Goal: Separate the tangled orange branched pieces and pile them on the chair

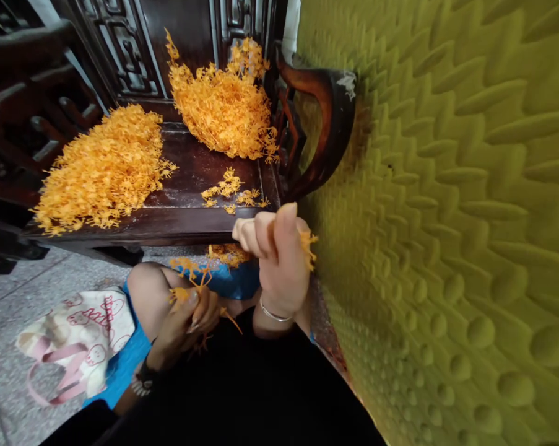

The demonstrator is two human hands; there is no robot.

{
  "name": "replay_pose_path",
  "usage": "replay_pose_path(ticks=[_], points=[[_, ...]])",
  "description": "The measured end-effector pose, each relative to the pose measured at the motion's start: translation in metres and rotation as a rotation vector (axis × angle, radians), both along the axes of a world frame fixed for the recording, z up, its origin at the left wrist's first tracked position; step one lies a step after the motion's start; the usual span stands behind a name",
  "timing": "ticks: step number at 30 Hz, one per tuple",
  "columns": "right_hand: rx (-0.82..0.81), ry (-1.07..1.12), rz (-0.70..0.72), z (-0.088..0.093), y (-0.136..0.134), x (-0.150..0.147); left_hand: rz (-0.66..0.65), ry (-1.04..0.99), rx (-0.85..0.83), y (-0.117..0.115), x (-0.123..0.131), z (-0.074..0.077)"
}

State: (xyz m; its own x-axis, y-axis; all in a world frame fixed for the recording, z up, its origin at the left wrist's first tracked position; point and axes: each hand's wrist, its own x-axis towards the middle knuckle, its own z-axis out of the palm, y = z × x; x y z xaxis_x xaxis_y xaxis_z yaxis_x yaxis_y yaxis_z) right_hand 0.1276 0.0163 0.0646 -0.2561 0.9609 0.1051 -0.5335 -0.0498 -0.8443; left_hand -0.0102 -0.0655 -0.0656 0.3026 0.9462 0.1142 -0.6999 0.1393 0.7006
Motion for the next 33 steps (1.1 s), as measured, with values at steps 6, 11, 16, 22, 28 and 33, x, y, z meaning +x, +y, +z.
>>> replay_pose_path(ticks=[6, 11, 16, 22, 28, 33], points=[[0.345, -0.631, -0.574, -0.057, 0.097, -0.022, 0.083, -0.074, -0.087, 0.010, 0.002, 0.015], [0.343, -1.351, -0.648, -0.091, 0.165, -0.022, 0.098, -0.078, -0.082, 0.016, -0.006, 0.018], [0.392, -1.646, -0.580, -0.108, 0.176, -0.026, 0.174, 0.009, -0.095, 0.024, -0.012, 0.022], [0.456, -1.384, -0.574, -0.125, 0.192, -0.011, 0.250, 0.124, -0.144, 0.034, -0.023, 0.022], [0.524, -0.813, -0.725, -0.105, 0.122, -0.021, 0.444, 0.285, -0.112, 0.043, -0.025, 0.021], [0.349, -0.562, 0.190, -0.099, 0.025, -0.044, 0.832, 0.714, 0.065, 0.047, -0.028, 0.017]])
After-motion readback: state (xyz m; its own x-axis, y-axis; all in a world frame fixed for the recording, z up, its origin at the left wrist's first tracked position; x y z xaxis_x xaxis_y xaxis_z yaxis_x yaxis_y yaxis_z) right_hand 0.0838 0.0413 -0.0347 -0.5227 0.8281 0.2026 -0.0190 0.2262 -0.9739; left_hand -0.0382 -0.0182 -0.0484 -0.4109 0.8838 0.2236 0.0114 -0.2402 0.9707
